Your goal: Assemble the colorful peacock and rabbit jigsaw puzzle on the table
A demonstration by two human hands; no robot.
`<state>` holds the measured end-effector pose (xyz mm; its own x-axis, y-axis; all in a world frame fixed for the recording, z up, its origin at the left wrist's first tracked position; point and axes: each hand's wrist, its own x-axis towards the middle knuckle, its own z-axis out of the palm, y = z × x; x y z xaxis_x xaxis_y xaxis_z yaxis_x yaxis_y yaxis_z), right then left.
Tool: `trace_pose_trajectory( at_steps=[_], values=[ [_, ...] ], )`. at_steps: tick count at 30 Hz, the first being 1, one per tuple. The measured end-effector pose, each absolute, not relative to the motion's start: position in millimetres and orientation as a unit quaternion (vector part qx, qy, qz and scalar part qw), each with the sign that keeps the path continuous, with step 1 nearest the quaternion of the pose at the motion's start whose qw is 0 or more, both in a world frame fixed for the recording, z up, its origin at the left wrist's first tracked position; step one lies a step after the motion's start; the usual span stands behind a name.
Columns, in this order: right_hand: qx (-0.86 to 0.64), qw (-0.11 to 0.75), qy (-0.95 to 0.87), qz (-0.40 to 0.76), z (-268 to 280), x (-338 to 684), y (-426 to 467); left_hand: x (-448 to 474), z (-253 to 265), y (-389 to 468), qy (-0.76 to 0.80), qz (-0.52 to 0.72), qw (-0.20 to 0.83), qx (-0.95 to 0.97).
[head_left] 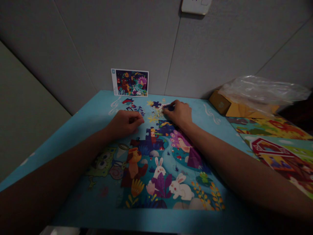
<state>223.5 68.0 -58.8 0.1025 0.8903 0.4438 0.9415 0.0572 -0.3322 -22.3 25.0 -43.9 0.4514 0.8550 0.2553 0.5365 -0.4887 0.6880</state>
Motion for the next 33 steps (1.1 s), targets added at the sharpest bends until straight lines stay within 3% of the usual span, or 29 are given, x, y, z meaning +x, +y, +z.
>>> trace_pose_trajectory(
  at_steps=[17,23,33],
  values=[
    [-0.621,0.275,-0.733,-0.029,-58.9,220.3,64.0,-21.3,-43.3,24.6,0.419,0.302,0.277,0.810],
    [-0.515,0.194,-0.835,0.011,-58.9,217.4,63.0,-21.2,-42.9,24.9,0.421,0.302,0.267,0.813],
    [-0.411,0.242,-0.878,0.041,-50.9,217.6,60.9,-21.1,-43.0,24.6,0.416,0.302,0.253,0.820]
  ],
)
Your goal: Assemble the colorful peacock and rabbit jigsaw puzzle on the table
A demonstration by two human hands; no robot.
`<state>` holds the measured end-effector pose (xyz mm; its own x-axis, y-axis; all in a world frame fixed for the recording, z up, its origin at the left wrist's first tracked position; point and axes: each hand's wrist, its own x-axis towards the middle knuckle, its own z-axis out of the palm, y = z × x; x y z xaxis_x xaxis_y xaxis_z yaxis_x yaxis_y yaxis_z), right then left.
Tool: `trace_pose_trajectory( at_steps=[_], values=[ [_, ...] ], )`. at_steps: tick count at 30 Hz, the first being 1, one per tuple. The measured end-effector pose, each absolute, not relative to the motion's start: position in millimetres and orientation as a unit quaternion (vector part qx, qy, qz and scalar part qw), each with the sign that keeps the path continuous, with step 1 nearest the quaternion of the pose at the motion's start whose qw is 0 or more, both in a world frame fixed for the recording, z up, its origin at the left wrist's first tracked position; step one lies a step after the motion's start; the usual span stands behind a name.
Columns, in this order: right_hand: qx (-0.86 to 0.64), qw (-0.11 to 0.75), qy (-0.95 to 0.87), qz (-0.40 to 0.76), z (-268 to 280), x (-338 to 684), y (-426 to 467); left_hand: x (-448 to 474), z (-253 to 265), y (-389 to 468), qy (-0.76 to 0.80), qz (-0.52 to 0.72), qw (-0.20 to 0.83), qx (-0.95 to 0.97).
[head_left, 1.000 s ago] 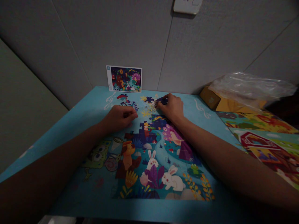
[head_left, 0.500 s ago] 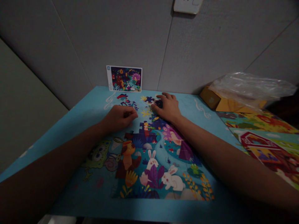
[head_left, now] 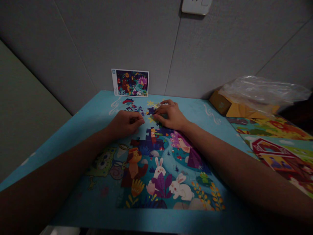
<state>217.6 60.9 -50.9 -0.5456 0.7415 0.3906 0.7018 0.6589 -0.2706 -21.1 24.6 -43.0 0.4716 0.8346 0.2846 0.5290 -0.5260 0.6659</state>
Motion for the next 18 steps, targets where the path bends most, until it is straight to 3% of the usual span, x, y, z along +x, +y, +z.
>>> trace_pose_trajectory(
  at_steps=[18],
  values=[
    [-0.435,0.234,-0.869,0.021,-55.0,214.1,59.7,-21.8,-44.8,25.6,0.421,0.297,0.266,0.815]
  ],
)
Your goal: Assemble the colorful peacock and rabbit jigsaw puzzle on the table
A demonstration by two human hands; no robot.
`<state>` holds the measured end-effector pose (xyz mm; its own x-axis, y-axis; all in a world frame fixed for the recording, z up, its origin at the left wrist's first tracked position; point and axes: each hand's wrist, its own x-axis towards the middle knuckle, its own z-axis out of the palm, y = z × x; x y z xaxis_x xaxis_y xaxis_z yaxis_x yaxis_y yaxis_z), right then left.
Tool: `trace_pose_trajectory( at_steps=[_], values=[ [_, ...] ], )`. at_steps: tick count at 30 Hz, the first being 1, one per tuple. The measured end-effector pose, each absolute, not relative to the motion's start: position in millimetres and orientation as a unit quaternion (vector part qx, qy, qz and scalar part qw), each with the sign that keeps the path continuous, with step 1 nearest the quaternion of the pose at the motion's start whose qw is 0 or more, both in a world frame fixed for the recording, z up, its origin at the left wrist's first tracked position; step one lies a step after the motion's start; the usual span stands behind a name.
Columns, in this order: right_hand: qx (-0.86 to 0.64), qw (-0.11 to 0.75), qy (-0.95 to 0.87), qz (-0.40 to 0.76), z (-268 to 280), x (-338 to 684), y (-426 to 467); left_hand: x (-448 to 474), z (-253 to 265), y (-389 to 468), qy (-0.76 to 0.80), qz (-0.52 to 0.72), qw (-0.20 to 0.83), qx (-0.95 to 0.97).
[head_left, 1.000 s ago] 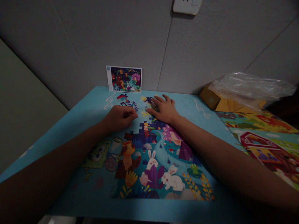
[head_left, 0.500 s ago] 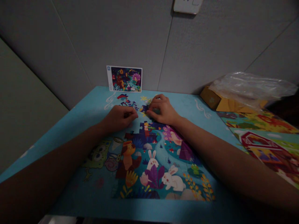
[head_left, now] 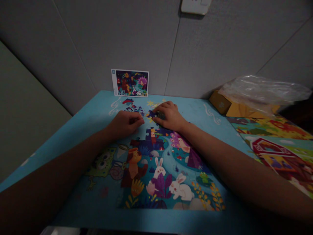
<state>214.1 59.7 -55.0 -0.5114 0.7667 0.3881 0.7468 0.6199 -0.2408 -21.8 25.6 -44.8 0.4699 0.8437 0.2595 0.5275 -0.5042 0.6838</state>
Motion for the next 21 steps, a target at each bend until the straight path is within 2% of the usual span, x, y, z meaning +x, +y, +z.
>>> trace_pose_trajectory(
  at_steps=[14,21],
  values=[
    [-0.457,0.255,-0.852,0.023,-54.0,213.8,63.7,-21.8,-43.8,25.4,0.426,0.294,0.256,0.816],
    [-0.468,0.303,-0.827,-0.068,-51.6,217.0,66.0,-21.0,-44.0,24.4,0.428,0.306,0.301,0.795]
  ],
)
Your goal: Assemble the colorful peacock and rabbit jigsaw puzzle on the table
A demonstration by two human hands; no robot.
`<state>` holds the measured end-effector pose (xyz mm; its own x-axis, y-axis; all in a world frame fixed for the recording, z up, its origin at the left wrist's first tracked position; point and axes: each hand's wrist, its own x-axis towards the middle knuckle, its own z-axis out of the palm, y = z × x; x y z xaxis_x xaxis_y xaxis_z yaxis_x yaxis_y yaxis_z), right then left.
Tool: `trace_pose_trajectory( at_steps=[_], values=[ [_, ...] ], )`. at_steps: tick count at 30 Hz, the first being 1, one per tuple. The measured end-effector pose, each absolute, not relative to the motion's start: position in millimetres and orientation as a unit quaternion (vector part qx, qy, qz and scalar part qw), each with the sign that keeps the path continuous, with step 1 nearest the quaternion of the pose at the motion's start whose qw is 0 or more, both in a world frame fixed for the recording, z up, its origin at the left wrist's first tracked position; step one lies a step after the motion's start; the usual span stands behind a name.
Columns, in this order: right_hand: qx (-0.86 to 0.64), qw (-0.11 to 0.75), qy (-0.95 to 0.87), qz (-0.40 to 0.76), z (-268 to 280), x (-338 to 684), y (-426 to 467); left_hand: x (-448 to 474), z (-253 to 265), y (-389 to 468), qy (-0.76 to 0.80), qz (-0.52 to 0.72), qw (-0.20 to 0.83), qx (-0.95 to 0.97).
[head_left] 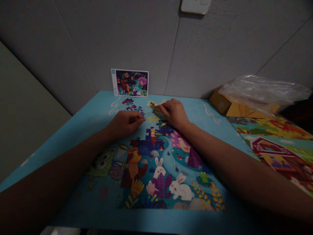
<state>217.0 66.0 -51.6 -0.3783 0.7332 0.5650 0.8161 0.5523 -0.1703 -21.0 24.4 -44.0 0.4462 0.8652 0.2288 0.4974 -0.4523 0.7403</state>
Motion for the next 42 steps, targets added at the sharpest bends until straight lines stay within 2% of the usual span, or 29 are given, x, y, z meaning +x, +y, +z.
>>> trace_pose_trajectory(
  at_steps=[4,9,15,26,42],
  values=[
    [-0.464,0.311,-0.827,-0.059,-51.4,216.0,63.3,-20.3,-43.3,23.6,0.420,0.316,0.323,0.787],
    [-0.378,0.325,-0.867,-0.012,-51.6,214.0,58.2,-21.0,-43.8,23.6,0.427,0.325,0.355,0.765],
    [-0.305,0.343,-0.888,-0.014,-51.6,214.1,57.6,-22.5,-44.9,23.9,0.422,0.346,0.360,0.756],
    [-0.310,0.337,-0.888,0.044,-52.2,214.4,56.5,-20.9,-39.4,19.7,0.425,0.353,0.302,0.777],
    [-0.317,0.327,-0.890,0.021,-54.0,215.5,59.6,-23.4,-44.3,25.3,0.420,0.364,0.290,0.779]
  ],
)
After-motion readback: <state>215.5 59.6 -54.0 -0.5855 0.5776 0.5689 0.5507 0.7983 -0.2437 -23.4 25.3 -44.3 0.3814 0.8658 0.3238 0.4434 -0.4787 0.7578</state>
